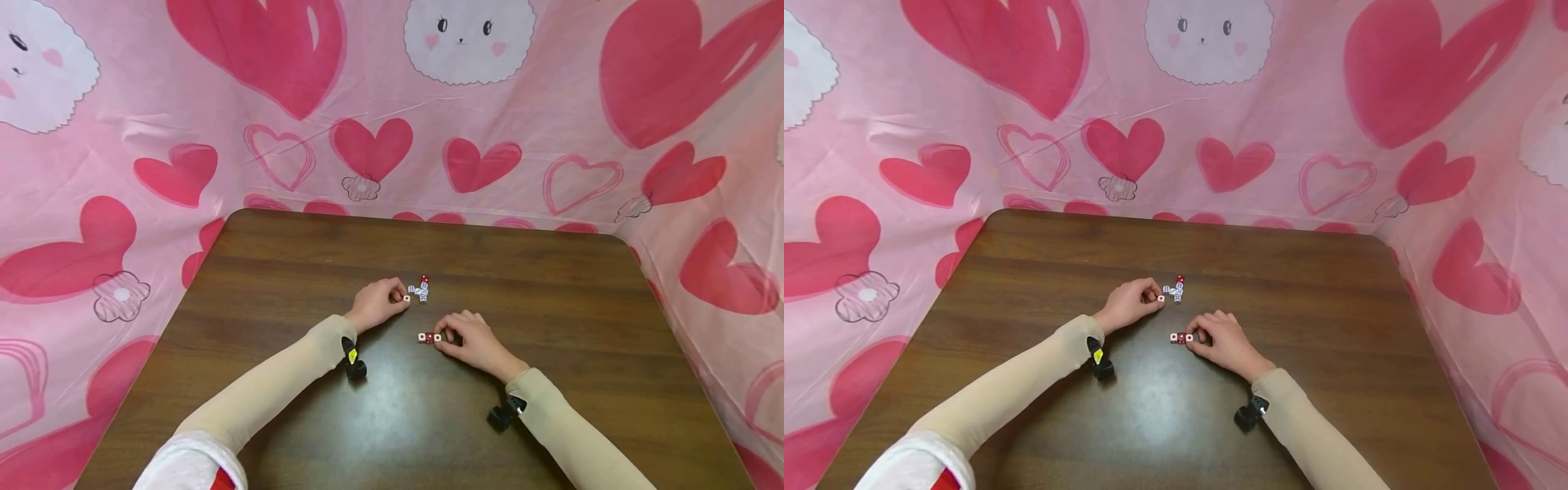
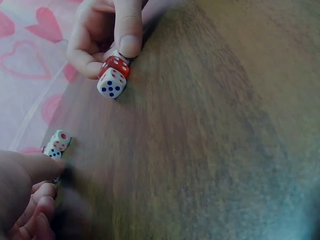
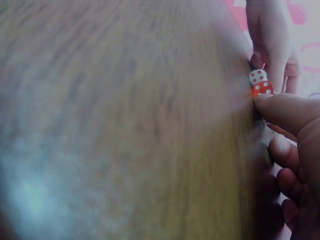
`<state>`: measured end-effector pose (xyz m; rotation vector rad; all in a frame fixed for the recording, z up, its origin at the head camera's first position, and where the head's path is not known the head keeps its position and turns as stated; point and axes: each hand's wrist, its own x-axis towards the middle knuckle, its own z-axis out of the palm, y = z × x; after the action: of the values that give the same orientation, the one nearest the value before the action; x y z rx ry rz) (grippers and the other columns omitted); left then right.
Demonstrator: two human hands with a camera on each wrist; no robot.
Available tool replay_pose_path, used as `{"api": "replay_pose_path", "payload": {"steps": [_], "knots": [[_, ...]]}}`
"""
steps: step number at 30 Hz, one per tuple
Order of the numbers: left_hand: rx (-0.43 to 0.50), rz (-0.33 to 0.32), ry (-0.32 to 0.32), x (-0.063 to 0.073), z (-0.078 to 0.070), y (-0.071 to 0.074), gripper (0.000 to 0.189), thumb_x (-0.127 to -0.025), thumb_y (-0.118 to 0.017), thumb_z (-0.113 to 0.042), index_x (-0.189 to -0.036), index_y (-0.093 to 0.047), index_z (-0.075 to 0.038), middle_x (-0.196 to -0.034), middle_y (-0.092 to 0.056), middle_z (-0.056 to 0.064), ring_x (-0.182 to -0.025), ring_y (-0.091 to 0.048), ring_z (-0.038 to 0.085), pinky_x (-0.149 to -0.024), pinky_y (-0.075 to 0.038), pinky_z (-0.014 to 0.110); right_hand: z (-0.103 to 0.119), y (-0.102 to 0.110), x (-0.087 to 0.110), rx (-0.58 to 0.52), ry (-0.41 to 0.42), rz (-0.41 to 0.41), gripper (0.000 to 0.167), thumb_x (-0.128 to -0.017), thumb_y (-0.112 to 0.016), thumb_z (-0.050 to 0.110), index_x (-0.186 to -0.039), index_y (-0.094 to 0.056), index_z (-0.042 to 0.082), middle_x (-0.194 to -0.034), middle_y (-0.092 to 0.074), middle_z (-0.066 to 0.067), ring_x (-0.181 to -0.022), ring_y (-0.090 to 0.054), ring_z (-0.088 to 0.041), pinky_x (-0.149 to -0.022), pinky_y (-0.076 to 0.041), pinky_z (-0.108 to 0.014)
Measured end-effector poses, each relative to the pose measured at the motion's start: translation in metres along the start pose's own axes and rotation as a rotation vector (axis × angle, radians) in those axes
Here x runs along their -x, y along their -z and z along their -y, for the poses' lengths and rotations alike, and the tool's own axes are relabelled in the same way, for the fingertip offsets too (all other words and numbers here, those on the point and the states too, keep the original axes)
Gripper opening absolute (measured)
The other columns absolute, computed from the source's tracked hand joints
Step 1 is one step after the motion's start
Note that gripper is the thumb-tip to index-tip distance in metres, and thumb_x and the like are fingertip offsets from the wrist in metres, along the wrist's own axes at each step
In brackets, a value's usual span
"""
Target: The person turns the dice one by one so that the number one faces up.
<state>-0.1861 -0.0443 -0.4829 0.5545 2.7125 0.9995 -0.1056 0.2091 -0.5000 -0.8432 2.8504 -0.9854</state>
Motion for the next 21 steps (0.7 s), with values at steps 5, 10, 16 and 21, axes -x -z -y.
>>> {"api": "replay_pose_path", "payload": {"steps": [5,10,16,21], "knots": [[-0.002,0.006,-0.029,0.001,0.004,-0.001,0.016,-0.094,-0.078,-0.030,-0.102,-0.070,-0.019,-0.091,-0.066,-0.006,-0.080,-0.059,0.010,-0.072,-0.045,0.033,0.000,-0.001,0.000,0.007,0.004,-0.008,0.019,-0.089,-0.084,0.023,-0.100,-0.068,0.025,-0.078,-0.050,0.016,-0.076,-0.039,-0.005,-0.077,-0.029,-0.034],[-0.008,0.017,-0.070,0.002,0.008,-0.001,0.013,-0.094,-0.078,-0.027,-0.102,-0.071,-0.020,-0.089,-0.066,-0.007,-0.079,-0.059,0.009,-0.071,-0.045,0.031,-0.001,0.000,0.001,-0.011,0.004,0.007,0.020,-0.088,-0.084,0.024,-0.102,-0.069,0.025,-0.079,-0.052,0.015,-0.076,-0.040,-0.006,-0.078,-0.030,-0.034],[-0.055,0.040,-0.144,0.008,0.007,0.001,0.011,-0.093,-0.080,-0.023,-0.096,-0.071,-0.019,-0.085,-0.065,-0.007,-0.077,-0.059,0.009,-0.072,-0.047,0.031,-0.005,0.004,0.001,-0.059,-0.001,0.032,0.022,-0.088,-0.084,0.022,-0.104,-0.070,0.024,-0.081,-0.051,0.017,-0.078,-0.041,-0.007,-0.080,-0.030,-0.035],[-0.085,0.059,-0.190,0.018,0.002,0.002,0.011,-0.091,-0.080,-0.021,-0.092,-0.069,-0.018,-0.081,-0.065,-0.008,-0.076,-0.060,0.008,-0.071,-0.048,0.030,-0.006,0.003,0.001,-0.056,0.007,0.024,0.021,-0.088,-0.084,0.021,-0.102,-0.069,0.024,-0.080,-0.052,0.016,-0.078,-0.041,-0.006,-0.080,-0.030,-0.035]]}}
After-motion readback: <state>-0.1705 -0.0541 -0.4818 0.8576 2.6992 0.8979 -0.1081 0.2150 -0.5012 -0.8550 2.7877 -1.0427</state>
